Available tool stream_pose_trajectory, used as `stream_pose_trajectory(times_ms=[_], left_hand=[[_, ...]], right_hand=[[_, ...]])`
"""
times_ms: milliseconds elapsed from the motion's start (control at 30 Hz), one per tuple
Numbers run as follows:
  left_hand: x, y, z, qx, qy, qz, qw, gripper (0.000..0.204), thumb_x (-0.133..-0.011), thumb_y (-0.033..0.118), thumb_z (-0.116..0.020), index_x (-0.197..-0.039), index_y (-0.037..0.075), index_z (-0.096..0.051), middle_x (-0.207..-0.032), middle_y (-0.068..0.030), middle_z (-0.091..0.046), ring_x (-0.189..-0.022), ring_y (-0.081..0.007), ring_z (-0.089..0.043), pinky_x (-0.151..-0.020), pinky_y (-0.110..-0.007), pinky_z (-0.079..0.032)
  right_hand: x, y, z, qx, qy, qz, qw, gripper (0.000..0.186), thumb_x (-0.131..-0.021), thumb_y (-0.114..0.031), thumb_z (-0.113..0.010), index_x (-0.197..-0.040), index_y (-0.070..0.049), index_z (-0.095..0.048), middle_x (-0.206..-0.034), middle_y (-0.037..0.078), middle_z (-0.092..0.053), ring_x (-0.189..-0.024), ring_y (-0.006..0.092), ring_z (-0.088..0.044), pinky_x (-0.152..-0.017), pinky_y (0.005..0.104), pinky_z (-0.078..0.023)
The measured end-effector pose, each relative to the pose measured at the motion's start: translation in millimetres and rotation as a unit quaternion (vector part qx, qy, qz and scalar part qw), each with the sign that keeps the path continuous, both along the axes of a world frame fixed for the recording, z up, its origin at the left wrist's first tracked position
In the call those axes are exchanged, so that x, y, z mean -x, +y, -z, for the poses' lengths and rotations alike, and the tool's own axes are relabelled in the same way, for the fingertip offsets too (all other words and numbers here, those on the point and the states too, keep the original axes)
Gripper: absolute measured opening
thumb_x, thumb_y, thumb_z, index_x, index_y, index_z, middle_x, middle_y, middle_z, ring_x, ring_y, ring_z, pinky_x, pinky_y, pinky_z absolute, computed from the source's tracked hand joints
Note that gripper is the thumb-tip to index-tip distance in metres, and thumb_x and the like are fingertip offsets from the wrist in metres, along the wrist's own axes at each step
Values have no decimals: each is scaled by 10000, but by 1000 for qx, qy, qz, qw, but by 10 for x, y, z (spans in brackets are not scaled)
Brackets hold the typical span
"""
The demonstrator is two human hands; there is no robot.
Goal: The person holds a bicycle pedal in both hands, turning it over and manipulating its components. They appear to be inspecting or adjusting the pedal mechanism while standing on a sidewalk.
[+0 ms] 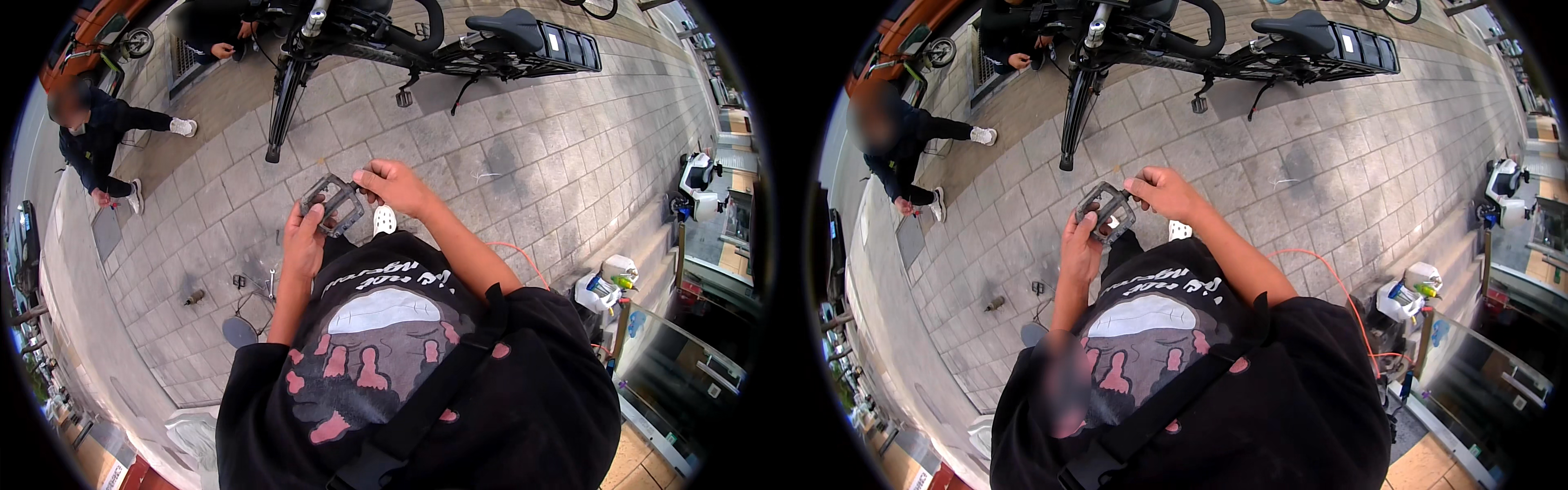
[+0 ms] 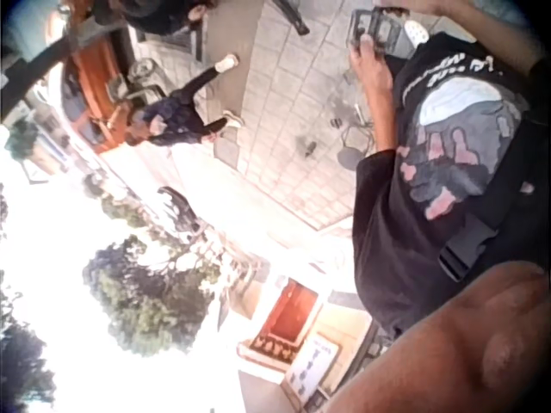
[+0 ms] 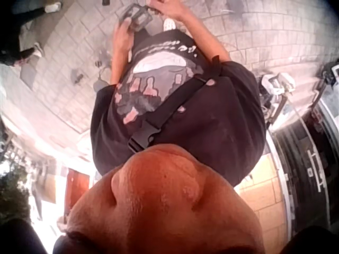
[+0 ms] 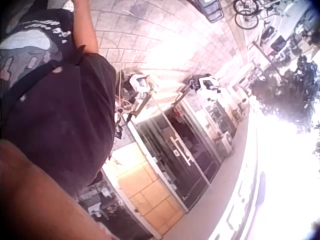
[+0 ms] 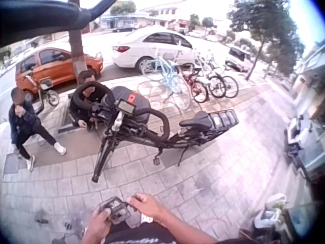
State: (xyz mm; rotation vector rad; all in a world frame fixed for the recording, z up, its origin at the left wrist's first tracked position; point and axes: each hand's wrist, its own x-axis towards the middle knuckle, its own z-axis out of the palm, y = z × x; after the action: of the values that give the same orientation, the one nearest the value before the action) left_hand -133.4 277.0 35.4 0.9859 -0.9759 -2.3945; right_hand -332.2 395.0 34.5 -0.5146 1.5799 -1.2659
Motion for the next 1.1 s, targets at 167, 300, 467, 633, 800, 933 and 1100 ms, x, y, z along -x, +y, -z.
stream_pose_trajectory(times_ms=[167,300,467,633,800,933,1100], left_hand=[[-52,-88,4,20,10,31,999,237,-990,94,-603,-1218,28,-622,-1133,-79,-698,-939,-153,-637,-791,-303,-504],[-76,-114,1,24,10,41,999,247,-995,103,-606,-1230,27,-619,-1169,-88,-695,-934,-159,-648,-814,-310,-513],[5,-95,-119,25,32,48,998,262,-997,111,-615,-1243,19,-612,-1193,-101,-692,-917,-171,-659,-857,-334,-524],[-13,-135,-22,22,44,66,997,323,-989,112,-639,-1290,15,-575,-1237,-119,-670,-970,-193,-660,-878,-351,-540],[12,-100,-120,10,47,68,997,368,-969,98,-665,-1308,4,-559,-1242,-140,-667,-962,-210,-673,-870,-357,-539],[39,-56,-98,24,43,67,997,372,-967,76,-666,-1316,6,-556,-1256,-133,-664,-994,-217,-672,-888,-360,-537],[46,-91,-90,22,33,95,995,389,-975,82,-664,-1330,-9,-534,-1285,-133,-662,-1021,-205,-661,-944,-360,-521]], right_hand=[[-47,0,-113,24,-8,-18,1000,292,-999,-323,-657,-981,-31,-655,-737,16,-630,-639,80,-575,-569,247,-462],[-29,-2,-71,36,-16,-22,999,278,-997,-306,-661,-1024,-30,-658,-765,11,-633,-655,74,-582,-578,244,-469],[-37,23,-92,56,-23,7,998,290,-988,-309,-670,-1021,-22,-665,-776,5,-636,-665,77,-588,-585,247,-469],[-39,22,-147,66,6,35,997,345,-973,-346,-687,-948,-2,-664,-744,24,-638,-649,92,-588,-572,259,-463],[-7,-7,-188,20,53,61,997,402,-967,-388,-696,-838,-9,-661,-677,21,-604,-603,97,-563,-550,271,-461],[39,6,-284,-63,88,51,993,443,-950,-412,-721,-721,-48,-617,-632,-7,-560,-565,77,-530,-519,262,-440],[40,-27,-185,-38,-2,114,993,516,-957,-468,-689,-671,-50,-588,-581,-10,-510,-532,87,-499,-499,282,-412]])
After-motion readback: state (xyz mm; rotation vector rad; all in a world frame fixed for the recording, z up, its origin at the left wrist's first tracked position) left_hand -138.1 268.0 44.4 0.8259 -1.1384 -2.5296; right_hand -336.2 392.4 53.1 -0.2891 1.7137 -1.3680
